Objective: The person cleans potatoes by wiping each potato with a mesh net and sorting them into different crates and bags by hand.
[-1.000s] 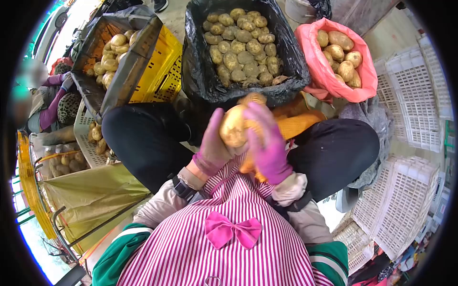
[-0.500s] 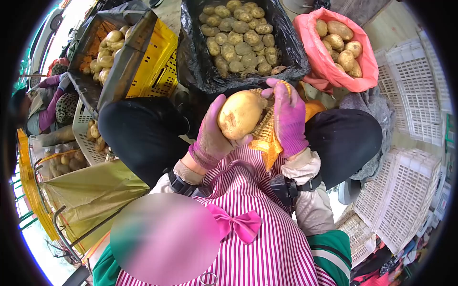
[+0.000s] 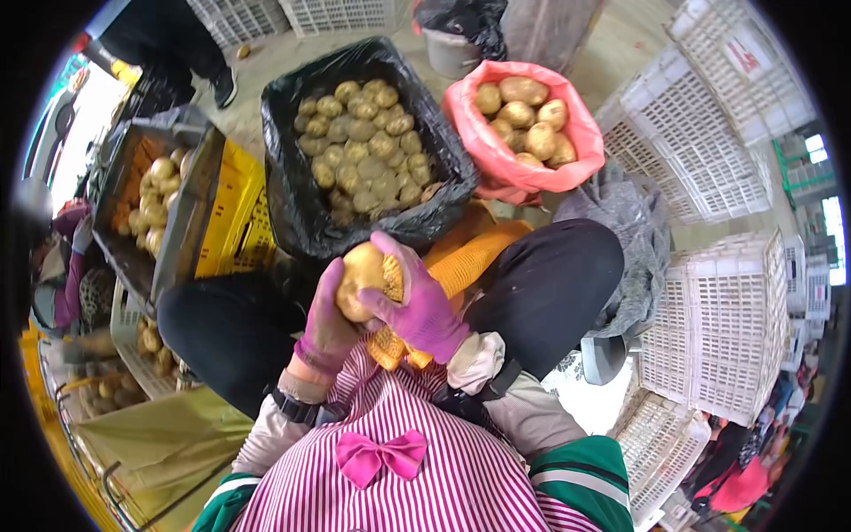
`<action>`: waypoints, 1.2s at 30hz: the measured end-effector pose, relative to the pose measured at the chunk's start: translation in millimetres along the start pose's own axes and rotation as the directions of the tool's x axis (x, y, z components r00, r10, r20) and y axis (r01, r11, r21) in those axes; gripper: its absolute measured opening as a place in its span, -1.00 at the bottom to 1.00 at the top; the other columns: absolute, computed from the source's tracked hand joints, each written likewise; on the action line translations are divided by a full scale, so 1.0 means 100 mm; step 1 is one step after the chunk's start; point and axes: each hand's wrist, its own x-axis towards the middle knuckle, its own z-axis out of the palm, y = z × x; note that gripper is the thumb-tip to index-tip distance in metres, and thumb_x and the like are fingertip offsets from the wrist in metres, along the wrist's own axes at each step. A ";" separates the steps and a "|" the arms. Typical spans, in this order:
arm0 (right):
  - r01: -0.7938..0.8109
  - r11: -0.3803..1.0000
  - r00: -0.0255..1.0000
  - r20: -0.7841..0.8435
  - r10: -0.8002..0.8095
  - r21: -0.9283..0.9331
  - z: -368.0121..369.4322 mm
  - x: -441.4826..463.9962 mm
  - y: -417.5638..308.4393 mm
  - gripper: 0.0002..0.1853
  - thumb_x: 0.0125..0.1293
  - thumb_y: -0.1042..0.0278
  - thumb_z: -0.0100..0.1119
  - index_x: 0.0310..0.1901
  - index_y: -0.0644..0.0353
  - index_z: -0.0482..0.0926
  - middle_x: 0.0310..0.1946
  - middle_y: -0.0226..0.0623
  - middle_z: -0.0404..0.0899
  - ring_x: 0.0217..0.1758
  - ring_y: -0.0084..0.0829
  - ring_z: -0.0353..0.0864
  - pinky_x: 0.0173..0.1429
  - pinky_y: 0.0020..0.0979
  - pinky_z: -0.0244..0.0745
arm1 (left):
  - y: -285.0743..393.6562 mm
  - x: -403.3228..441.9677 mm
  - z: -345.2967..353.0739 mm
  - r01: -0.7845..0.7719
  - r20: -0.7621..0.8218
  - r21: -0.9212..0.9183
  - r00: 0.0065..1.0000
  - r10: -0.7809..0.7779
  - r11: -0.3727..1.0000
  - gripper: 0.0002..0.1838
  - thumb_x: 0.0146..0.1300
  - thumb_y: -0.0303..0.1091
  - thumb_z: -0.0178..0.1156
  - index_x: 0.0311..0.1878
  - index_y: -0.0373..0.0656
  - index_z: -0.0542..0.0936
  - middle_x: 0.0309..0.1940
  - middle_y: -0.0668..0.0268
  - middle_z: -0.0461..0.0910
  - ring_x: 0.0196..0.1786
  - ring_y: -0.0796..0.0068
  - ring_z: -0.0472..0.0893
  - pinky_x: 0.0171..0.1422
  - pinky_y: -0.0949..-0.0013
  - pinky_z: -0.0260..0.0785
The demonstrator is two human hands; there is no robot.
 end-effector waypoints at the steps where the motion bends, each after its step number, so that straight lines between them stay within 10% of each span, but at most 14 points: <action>1: -0.125 0.980 0.991 -0.022 0.130 0.157 0.00 -0.01 -0.02 -0.45 0.37 0.20 0.18 0.29 0.29 0.35 0.23 -0.06 0.42 0.32 -0.22 0.41 0.38 -0.30 0.27 | 0.01 -0.01 0.05 0.000 0.012 0.016 1.000 0.000 1.000 -0.39 0.45 0.14 -0.09 0.26 -0.20 0.41 0.00 0.21 0.59 -0.03 0.41 0.64 -0.07 0.40 0.57; 4: -0.292 0.936 0.948 -0.072 0.311 0.197 -0.18 0.07 -0.09 -0.60 0.44 0.27 0.05 0.21 0.30 0.44 0.16 -0.08 0.48 0.26 -0.24 0.48 0.34 -0.31 0.33 | -0.04 -0.02 0.19 -0.166 0.021 0.089 0.986 0.165 0.982 -0.43 0.41 0.11 0.00 0.22 -0.20 0.45 0.04 0.22 0.57 0.07 0.37 0.60 0.08 0.26 0.53; 8: -0.185 0.981 0.978 -0.085 0.190 0.057 -0.09 0.16 -0.03 -0.67 0.49 0.28 -0.06 0.12 0.29 0.52 0.06 -0.14 0.57 0.16 -0.26 0.55 0.27 -0.33 0.39 | -0.01 -0.06 0.02 0.153 0.203 -0.229 0.973 -0.106 0.961 -0.32 0.41 0.21 -0.05 0.33 -0.17 0.36 0.09 0.22 0.54 0.03 0.35 0.59 0.17 0.28 0.44; 10: -0.179 0.983 0.983 -0.037 0.181 0.051 0.00 0.23 0.03 -0.68 0.49 0.28 -0.06 0.12 0.29 0.52 0.05 -0.14 0.57 0.15 -0.26 0.55 0.27 -0.33 0.39 | 0.13 -0.20 0.25 -0.232 0.092 -0.100 0.966 0.241 0.968 -0.35 0.32 0.09 0.20 0.34 -0.10 0.36 0.10 0.26 0.52 -0.01 0.46 0.58 -0.07 0.47 0.48; 16: -0.109 0.994 0.979 0.175 0.102 0.030 0.54 0.56 -0.03 -0.69 0.48 0.29 -0.05 0.10 0.28 0.52 0.02 -0.16 0.57 0.11 -0.27 0.55 0.25 -0.32 0.40 | 0.68 -0.96 -0.02 -0.520 -0.031 0.037 0.853 0.521 0.853 -0.12 0.12 -0.11 0.44 0.44 0.05 0.18 0.06 0.33 0.48 -0.07 0.46 0.62 -0.28 0.50 0.49; 24: -0.063 0.998 0.941 0.336 0.048 0.032 0.91 0.64 -0.16 -0.70 0.47 0.29 -0.05 0.07 0.28 0.52 -0.01 -0.17 0.58 0.06 -0.28 0.56 0.22 -0.32 0.42 | 1.13 -2.16 -0.26 -0.872 -0.218 0.140 0.436 0.873 0.470 -0.19 0.18 -0.22 0.36 0.44 0.01 0.17 0.12 0.19 0.48 -0.06 0.29 0.67 -0.31 0.46 0.58; 31: -0.078 0.997 0.936 0.346 0.067 0.017 1.02 0.64 -0.20 -0.71 0.46 0.30 -0.04 0.05 0.28 0.53 -0.05 -0.19 0.58 0.02 -0.29 0.57 0.20 -0.31 0.43 | 3.29 -3.49 -1.13 -0.906 -0.311 0.335 -0.366 0.877 -0.260 -0.58 0.27 -0.18 0.24 0.13 -0.12 0.43 -0.16 0.22 0.58 -0.21 0.37 0.64 -0.16 0.39 0.55; 36: -0.113 0.994 0.955 0.276 0.105 0.012 0.84 0.64 -0.13 -0.72 0.45 0.30 -0.04 0.03 0.28 0.53 -0.07 -0.20 0.59 -0.01 -0.30 0.57 0.19 -0.30 0.44 | 4.12 -3.65 -1.62 -0.927 -0.503 0.225 -0.375 0.779 -0.301 -0.66 0.31 -0.17 0.21 0.07 -0.09 0.48 -0.09 0.23 0.59 -0.12 0.29 0.62 -0.07 0.26 0.56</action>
